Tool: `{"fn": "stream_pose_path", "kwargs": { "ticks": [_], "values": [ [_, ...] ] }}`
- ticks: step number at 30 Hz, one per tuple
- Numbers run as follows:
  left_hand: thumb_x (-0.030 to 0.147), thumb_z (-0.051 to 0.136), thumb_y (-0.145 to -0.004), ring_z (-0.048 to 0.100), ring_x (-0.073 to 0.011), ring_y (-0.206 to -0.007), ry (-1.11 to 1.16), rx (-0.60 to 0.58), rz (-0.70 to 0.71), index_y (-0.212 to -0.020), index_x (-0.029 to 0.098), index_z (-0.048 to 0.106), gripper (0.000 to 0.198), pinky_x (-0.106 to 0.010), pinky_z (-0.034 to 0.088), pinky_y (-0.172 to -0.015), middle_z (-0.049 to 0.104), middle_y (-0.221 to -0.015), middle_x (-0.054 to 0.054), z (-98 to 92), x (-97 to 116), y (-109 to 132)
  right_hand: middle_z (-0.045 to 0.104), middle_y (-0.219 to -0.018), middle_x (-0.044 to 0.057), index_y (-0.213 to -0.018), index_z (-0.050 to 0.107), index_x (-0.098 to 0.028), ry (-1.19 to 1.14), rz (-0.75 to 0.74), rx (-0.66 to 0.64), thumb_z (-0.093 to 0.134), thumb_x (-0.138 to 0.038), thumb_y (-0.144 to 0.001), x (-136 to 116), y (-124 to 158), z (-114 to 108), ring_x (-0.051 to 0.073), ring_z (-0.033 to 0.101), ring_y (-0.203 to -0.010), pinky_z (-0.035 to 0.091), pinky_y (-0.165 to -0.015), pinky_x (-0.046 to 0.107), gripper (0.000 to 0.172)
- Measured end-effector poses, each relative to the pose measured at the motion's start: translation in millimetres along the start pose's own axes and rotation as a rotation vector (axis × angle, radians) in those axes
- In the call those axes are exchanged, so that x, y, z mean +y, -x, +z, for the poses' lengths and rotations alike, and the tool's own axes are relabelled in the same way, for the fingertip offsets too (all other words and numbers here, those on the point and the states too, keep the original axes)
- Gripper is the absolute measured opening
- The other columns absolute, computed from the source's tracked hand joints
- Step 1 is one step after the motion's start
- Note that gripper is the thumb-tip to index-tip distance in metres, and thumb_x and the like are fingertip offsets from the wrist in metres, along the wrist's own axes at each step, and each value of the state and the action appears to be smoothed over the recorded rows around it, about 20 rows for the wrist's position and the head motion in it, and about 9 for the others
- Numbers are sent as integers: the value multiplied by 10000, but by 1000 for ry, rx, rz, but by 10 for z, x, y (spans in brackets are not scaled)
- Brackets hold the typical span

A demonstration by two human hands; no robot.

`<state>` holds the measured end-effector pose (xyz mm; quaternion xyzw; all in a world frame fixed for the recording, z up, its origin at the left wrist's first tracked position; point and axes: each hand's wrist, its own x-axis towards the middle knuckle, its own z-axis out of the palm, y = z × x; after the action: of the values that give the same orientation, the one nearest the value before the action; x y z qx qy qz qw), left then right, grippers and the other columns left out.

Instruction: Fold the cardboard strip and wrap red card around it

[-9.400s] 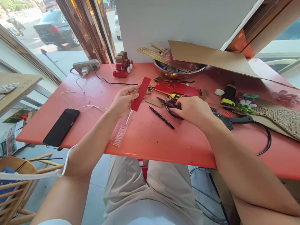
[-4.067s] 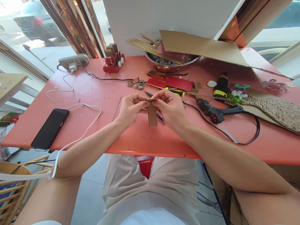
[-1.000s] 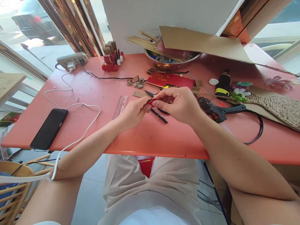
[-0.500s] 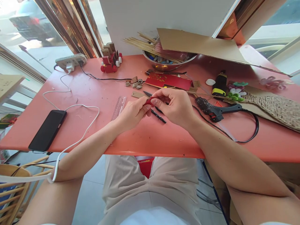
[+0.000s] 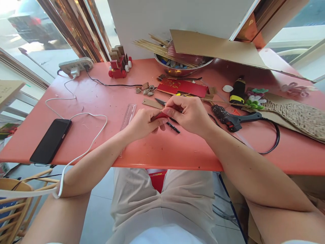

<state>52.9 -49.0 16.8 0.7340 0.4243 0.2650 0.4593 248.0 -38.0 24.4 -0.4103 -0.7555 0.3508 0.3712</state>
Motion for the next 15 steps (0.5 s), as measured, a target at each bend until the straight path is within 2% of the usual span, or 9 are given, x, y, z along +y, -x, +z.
{"fn": "stream_pose_path", "kwargs": {
  "ticks": [3,6,9,12,15],
  "values": [
    [363,603,-932,457,-103,-456,-12,2,9,-613,228,596,346,-237,357,-514,516,-450,46,-21,7,-10,531,-600,-42,-738,667,-232,-26,7,-2,767,-448,-926,42,-29,-20,129,427,-587,316,-571,297,304],
    [389,600,-914,440,-98,-470,-22,26,30,-573,234,543,380,-235,349,-515,494,-443,45,-26,1,-18,528,-592,-40,-747,648,-233,-46,-5,-92,727,-614,-938,83,-57,-40,128,417,-575,301,-563,298,433],
    [554,653,-896,423,-90,-454,67,-32,32,-641,237,551,420,-238,347,-490,564,-496,38,-29,-16,-30,484,-573,-35,-665,567,-240,14,-61,-132,627,-741,-969,94,-64,-37,132,403,-579,291,-573,307,589],
    [763,738,-837,425,-88,-433,141,-66,20,-677,240,549,579,-240,345,-461,579,-494,34,-36,-30,-43,432,-570,-31,-612,462,-250,54,-89,-65,542,-834,-985,88,-54,-9,134,374,-582,282,-583,319,697],
    [835,818,-758,441,-83,-413,176,20,46,-649,236,542,668,-243,329,-430,618,-522,15,-48,-36,-50,425,-573,-24,-611,424,-258,34,-71,37,510,-924,-958,99,-51,18,135,363,-575,276,-572,327,756]
  ]
}}
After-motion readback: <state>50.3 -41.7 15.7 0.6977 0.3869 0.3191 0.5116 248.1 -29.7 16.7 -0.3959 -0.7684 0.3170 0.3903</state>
